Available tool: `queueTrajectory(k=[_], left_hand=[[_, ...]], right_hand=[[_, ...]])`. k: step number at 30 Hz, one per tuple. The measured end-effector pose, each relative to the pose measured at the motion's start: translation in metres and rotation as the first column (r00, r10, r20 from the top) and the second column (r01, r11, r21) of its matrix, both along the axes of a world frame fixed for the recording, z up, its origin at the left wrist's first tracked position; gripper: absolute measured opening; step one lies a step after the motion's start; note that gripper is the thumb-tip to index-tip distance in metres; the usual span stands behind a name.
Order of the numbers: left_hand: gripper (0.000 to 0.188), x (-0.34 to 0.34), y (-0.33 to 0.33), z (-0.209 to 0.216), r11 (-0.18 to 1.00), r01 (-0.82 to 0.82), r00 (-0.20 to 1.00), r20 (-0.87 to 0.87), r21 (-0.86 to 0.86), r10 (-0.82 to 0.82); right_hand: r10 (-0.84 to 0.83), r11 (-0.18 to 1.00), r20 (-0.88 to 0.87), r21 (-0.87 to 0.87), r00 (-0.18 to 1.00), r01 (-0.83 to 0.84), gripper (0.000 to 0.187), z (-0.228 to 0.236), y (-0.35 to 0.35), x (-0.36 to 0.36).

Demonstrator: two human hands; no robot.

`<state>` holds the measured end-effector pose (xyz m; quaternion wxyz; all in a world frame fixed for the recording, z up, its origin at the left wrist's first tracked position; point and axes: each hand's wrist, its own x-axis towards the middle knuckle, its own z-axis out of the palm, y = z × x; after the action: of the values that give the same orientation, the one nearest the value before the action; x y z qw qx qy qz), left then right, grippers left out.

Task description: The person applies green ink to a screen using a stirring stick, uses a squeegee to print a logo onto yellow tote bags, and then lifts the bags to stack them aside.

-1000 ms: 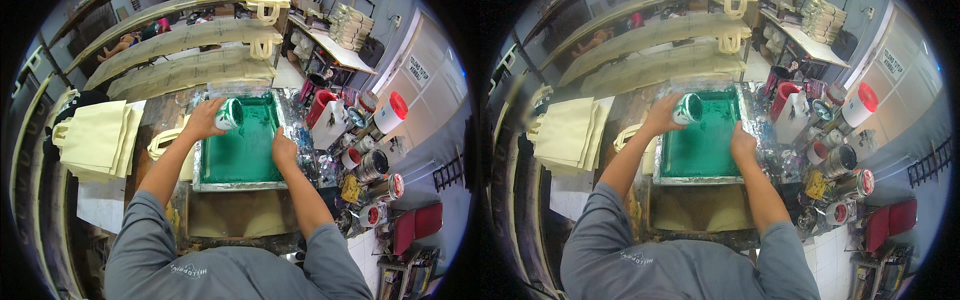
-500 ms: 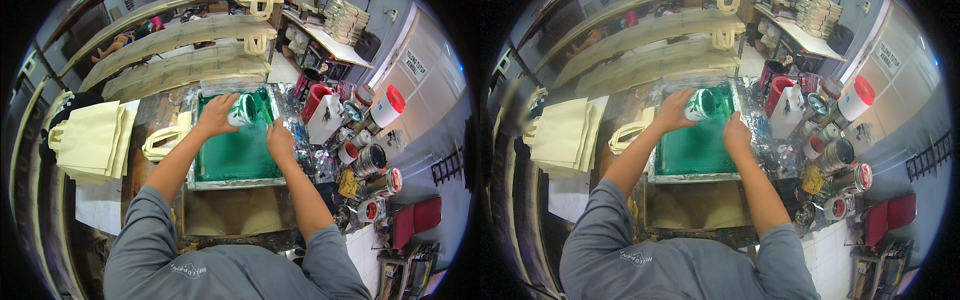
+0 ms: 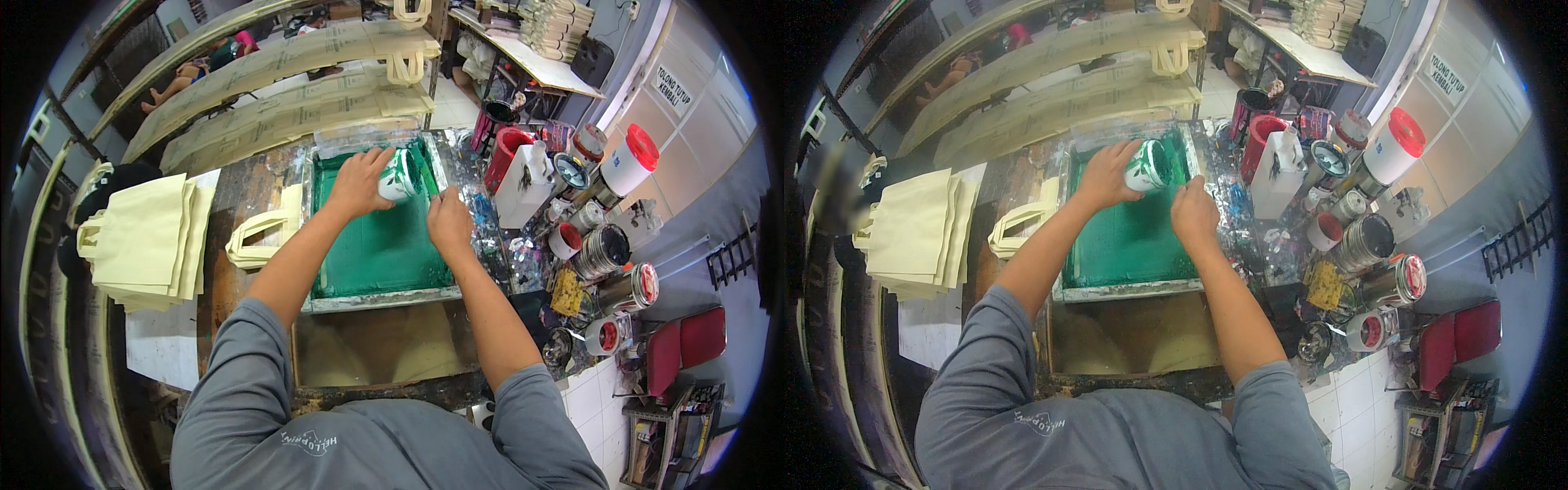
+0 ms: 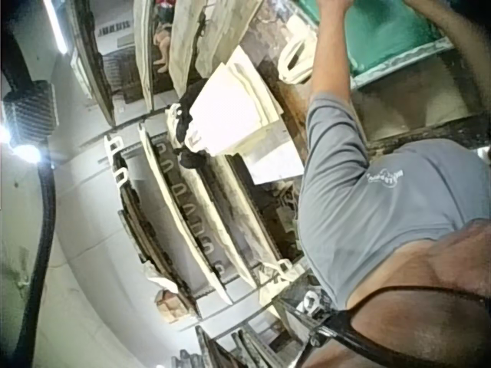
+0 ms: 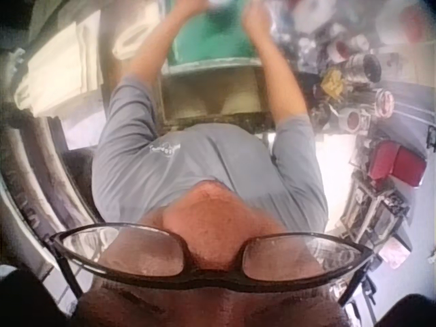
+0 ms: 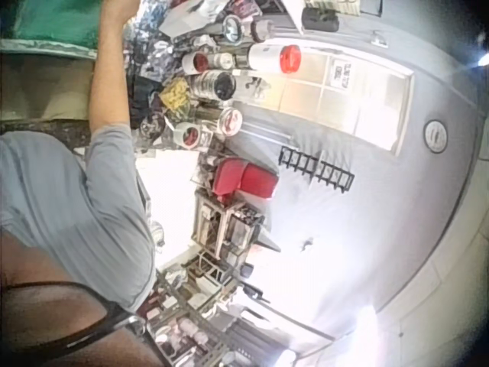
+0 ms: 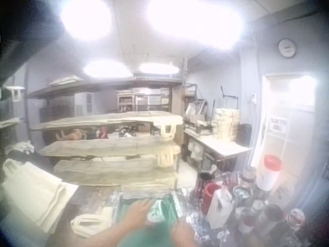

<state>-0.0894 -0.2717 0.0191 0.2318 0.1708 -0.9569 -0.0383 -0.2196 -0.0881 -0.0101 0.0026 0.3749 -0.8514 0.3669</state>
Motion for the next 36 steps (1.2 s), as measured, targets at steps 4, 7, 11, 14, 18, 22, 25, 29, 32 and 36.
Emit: queueTrajectory(k=[4, 7, 11, 14, 18, 22, 25, 29, 32, 36], left_hand=[[0.112, -0.001, -0.002, 0.003, 0.999, -0.036, 0.998, 0.056, 0.036, 0.034], [0.112, 0.002, -0.01, -0.002, 0.997, -0.078, 0.993, 0.087, 0.02, 0.076], [0.113, 0.01, -0.016, -0.003, 0.987, -0.13, 0.989, 0.084, 0.092, 0.123], [0.112, 0.018, -0.013, 0.006, 0.977, -0.158, 0.986, 0.071, 0.139, 0.15], [0.112, 0.036, -0.026, 0.005, 0.989, -0.13, 0.99, -0.041, 0.075, 0.134], [0.108, 0.055, -0.028, 0.018, 0.98, -0.163, 0.983, -0.067, 0.114, 0.171], [0.105, 0.071, -0.029, 0.023, 0.978, -0.166, 0.979, -0.099, 0.124, 0.178], [0.107, 0.089, -0.035, 0.022, 0.969, -0.203, 0.972, -0.093, 0.137, 0.217], [0.108, 0.101, -0.041, 0.018, 0.964, -0.218, 0.967, -0.102, 0.153, 0.235], [0.109, 0.11, -0.041, 0.017, 0.956, -0.209, 0.962, -0.13, 0.205, 0.238]], right_hand=[[-0.011, 1.0, -0.007, 0.002, 1.0, 0.011, 0.025, 0.001, 0.002, 0.0], [-0.012, 1.0, -0.017, -0.015, 1.0, 0.012, 0.024, -0.001, 0.002, -0.004], [-0.003, 0.999, -0.013, -0.036, 1.0, 0.003, 0.024, -0.002, 0.0, -0.01], [-0.009, 1.0, -0.015, -0.016, 1.0, 0.009, 0.024, -0.004, -0.003, -0.008], [0.027, 0.999, 0.01, 0.024, 1.0, -0.027, 0.025, -0.01, -0.013, 0.005], [0.101, 0.994, 0.024, 0.031, 0.995, -0.102, 0.025, -0.016, -0.021, 0.013], [0.165, 0.985, -0.008, 0.047, 0.986, -0.165, 0.024, -0.025, -0.027, 0.013], [0.167, 0.982, -0.048, 0.096, 0.985, -0.162, 0.025, -0.032, -0.032, 0.004], [0.139, 0.972, -0.093, 0.203, 0.986, -0.118, 0.026, -0.029, -0.034, -0.004], [0.117, 0.974, -0.135, 0.207, 0.984, -0.088, 0.025, -0.027, -0.024, -0.012]])
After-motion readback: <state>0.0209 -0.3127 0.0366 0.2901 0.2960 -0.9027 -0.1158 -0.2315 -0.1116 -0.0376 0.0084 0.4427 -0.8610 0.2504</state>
